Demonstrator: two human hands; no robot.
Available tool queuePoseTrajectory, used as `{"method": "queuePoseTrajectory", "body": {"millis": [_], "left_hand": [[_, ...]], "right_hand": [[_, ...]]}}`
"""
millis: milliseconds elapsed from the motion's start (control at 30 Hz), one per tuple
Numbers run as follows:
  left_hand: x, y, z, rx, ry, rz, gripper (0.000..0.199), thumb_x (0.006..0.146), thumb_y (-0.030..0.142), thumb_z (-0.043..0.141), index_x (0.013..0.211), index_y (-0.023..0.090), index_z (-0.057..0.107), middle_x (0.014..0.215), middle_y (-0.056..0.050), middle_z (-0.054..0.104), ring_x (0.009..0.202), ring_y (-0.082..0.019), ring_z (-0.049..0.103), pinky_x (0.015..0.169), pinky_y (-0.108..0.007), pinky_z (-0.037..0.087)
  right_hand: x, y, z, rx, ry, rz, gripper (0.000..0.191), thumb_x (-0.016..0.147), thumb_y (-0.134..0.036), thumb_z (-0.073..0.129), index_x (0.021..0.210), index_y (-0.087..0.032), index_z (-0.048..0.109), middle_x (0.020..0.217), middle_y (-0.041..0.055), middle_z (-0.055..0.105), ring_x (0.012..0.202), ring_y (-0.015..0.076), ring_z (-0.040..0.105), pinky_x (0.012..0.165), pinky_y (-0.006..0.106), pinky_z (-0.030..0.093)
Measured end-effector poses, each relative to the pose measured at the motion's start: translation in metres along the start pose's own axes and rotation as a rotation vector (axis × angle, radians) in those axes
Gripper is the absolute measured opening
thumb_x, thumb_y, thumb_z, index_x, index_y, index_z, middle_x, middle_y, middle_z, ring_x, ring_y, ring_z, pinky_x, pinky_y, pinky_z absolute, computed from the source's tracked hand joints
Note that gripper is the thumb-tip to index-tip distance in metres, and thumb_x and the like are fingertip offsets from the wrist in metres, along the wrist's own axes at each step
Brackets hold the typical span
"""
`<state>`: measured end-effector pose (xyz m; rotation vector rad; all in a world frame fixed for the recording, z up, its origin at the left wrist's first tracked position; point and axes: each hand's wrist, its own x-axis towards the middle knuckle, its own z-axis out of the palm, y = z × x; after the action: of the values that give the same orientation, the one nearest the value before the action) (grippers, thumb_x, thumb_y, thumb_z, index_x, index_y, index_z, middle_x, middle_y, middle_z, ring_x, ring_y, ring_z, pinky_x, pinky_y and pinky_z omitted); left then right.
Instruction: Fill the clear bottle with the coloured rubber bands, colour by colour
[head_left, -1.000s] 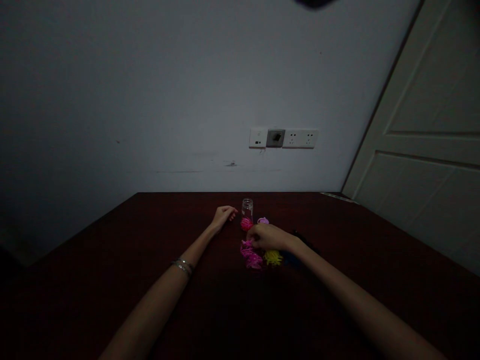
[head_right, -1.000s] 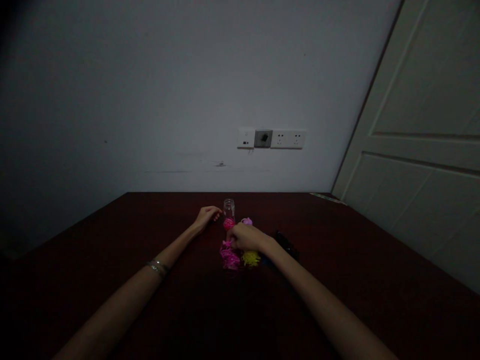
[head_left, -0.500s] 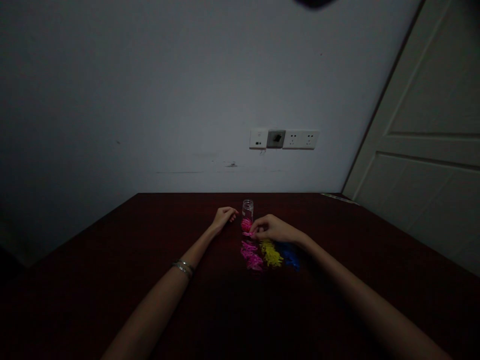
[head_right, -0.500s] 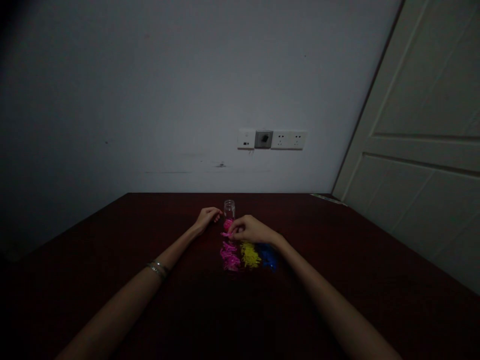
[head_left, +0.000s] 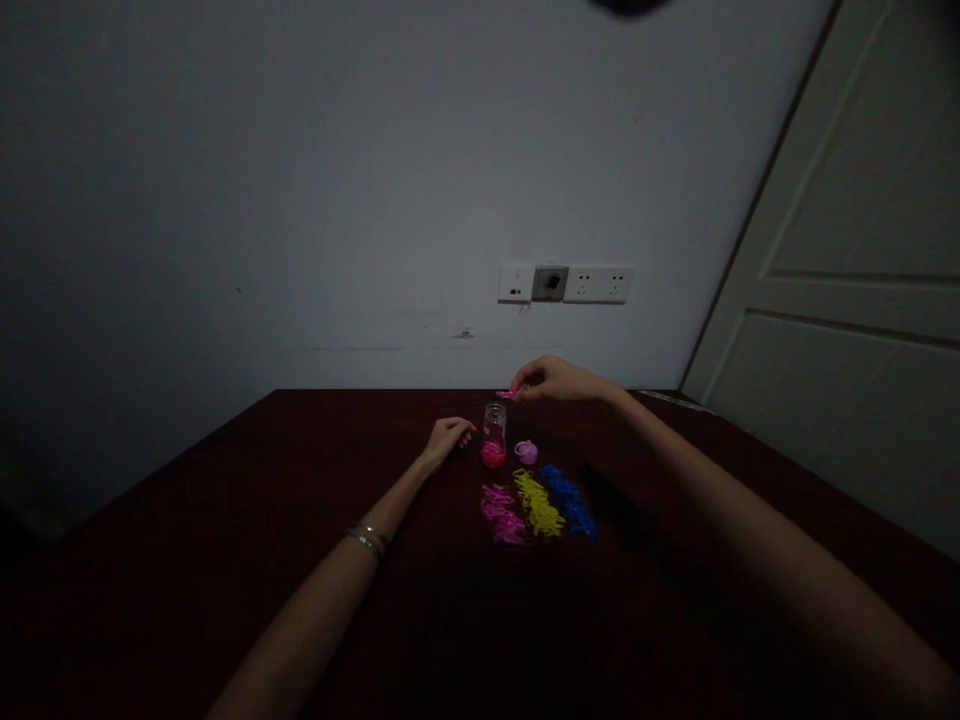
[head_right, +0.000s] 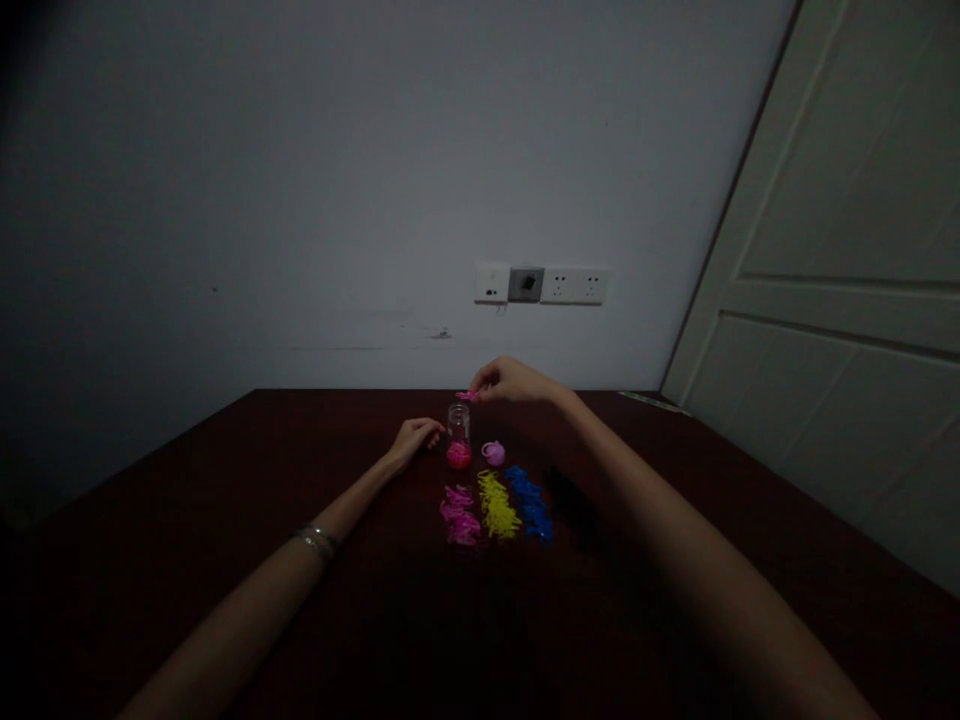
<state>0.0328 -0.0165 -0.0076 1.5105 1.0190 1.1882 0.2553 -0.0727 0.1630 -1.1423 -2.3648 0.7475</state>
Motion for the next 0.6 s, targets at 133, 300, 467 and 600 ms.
{"method": "queuePoseTrajectory", "body": {"millis": [133, 300, 467, 600], "left_hand": [[0.000, 0.000, 0.000, -0.003, 0.002, -0.007, 0.020, 0.067, 0.027, 0.049, 0.066, 0.012, 0.063, 0.053, 0.001, 0.054, 0.047, -0.007, 0.044, 0.048, -0.019, 0.034], [0.002, -0.002, 0.000, 0.006, 0.003, -0.014, 0.020, 0.067, 0.026, 0.049, 0.067, 0.011, 0.063, 0.053, 0.001, 0.053, 0.047, -0.007, 0.044, 0.048, -0.019, 0.034], [0.003, -0.002, 0.000, 0.017, 0.002, -0.013, 0.021, 0.067, 0.027, 0.049, 0.067, 0.011, 0.063, 0.053, 0.001, 0.054, 0.047, -0.007, 0.045, 0.047, -0.020, 0.034], [0.003, 0.000, 0.000, 0.029, 0.002, -0.024, 0.021, 0.068, 0.027, 0.049, 0.067, 0.012, 0.063, 0.053, 0.001, 0.054, 0.047, -0.007, 0.045, 0.047, -0.019, 0.034]], "right_hand": [[0.024, -0.001, -0.008, -0.124, -0.131, 0.005, 0.021, 0.062, -0.022, 0.061, 0.079, -0.012, 0.069, 0.067, 0.0028, 0.065, 0.060, 0.0112, 0.054, 0.057, 0.022, 0.040], [0.047, -0.009, -0.010, -0.282, -0.283, 0.075, 0.020, 0.059, -0.017, 0.061, 0.076, -0.011, 0.069, 0.060, 0.0010, 0.062, 0.054, 0.0088, 0.050, 0.053, 0.021, 0.037], [0.061, -0.011, -0.009, -0.423, -0.329, 0.130, 0.016, 0.054, -0.011, 0.062, 0.068, -0.014, 0.070, 0.051, -0.0017, 0.057, 0.053, 0.0086, 0.046, 0.051, 0.022, 0.035], [0.067, -0.014, -0.007, -0.454, -0.334, 0.144, 0.018, 0.053, -0.011, 0.064, 0.069, -0.015, 0.071, 0.051, -0.0019, 0.057, 0.054, 0.0091, 0.046, 0.051, 0.022, 0.035]]}}
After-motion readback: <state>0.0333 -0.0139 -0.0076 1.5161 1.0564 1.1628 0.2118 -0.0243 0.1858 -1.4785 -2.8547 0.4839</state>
